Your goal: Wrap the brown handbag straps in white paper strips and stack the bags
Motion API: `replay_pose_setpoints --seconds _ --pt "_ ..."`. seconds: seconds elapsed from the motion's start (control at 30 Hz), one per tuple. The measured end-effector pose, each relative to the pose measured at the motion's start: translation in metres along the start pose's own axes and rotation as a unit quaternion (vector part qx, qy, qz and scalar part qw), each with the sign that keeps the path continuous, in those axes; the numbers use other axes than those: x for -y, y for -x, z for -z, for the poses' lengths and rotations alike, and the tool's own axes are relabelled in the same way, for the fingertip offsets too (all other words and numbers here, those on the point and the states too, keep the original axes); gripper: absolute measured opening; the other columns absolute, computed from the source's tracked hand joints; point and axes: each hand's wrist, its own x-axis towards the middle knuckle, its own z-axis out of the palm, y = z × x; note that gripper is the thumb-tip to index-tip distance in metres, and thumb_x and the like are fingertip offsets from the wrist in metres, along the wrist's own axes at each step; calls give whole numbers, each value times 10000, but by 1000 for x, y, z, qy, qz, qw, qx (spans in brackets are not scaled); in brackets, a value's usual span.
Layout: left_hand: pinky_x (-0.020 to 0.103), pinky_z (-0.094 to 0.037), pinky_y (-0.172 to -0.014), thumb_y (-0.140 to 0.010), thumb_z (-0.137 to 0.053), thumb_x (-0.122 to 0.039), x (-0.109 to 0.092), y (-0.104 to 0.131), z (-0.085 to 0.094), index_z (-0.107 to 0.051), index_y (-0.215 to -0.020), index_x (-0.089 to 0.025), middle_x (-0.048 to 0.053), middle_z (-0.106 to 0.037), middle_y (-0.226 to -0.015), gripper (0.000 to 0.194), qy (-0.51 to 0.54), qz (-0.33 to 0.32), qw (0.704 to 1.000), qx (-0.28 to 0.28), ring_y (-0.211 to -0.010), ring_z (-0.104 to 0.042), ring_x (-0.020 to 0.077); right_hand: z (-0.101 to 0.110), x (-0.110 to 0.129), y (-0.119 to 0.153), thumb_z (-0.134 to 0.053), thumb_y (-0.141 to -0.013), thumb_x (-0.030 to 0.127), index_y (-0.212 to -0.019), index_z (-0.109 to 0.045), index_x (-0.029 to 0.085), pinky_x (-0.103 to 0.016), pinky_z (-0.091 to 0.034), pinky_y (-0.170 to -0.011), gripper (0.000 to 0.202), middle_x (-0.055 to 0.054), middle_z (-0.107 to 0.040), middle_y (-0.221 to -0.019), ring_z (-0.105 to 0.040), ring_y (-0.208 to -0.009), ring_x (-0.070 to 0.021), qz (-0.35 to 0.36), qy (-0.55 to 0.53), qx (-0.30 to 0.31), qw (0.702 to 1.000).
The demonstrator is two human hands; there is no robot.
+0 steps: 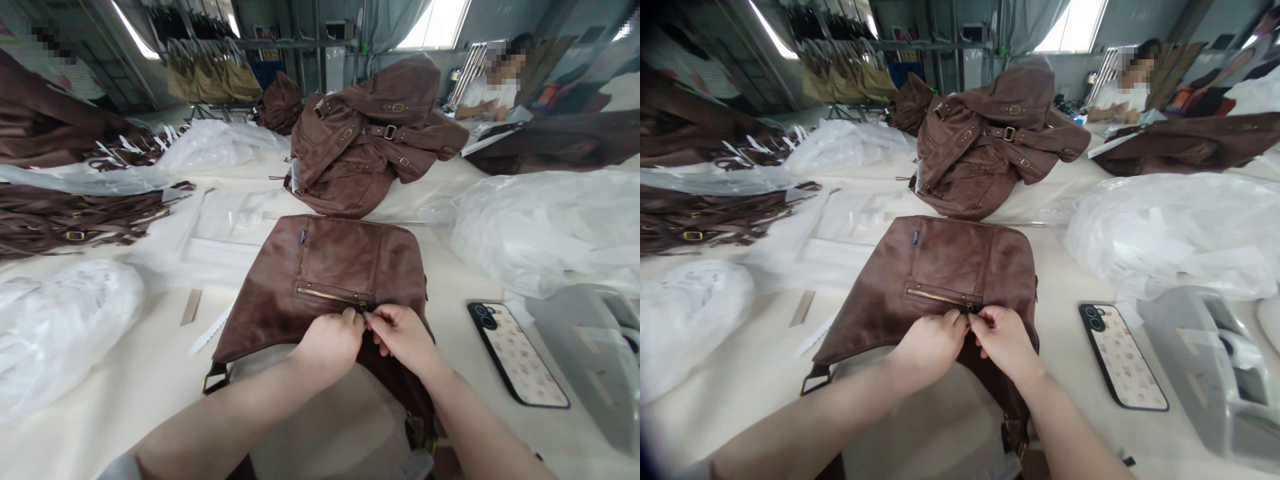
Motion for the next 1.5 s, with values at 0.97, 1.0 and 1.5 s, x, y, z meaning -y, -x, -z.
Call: replay_pose_setpoints --seconds 0.97,1.0,1.5 --pt "140 -95 -277 -816 -394 -164 29 -16 2 -463 -651 -150 -72 -315 -428 180 886 186 287 312 -264 -170 31 -14 -7 -6 -603 -751 563 -681 -626 162 -195 -459 -443 408 9 -600 -545 -577 -481 -108 -30 -161 26 986" --pt "144 -109 -274 -809 -397 -181 27 -16 0 -478 -651 -149 -57 -351 -424 180 878 185 315 310 -259 -206 39 -13 -7 -5 -591 -764 554 -713 -647 163 -204 -479 -476 398 -1 -624 -582 -603 -532 -123 -23 -163 33 986" --pt "221 -453 -594 -844 -503 -354 37 -6 26 -639 -765 -150 35 -653 -709 256 485 116 866 25 -639 -603 138 8 -6 0 -548 -787 578 -736 -658 168 -281 -497 -623 428 -63 -680 -695 -639 -654 -180 10 -168 67 983"
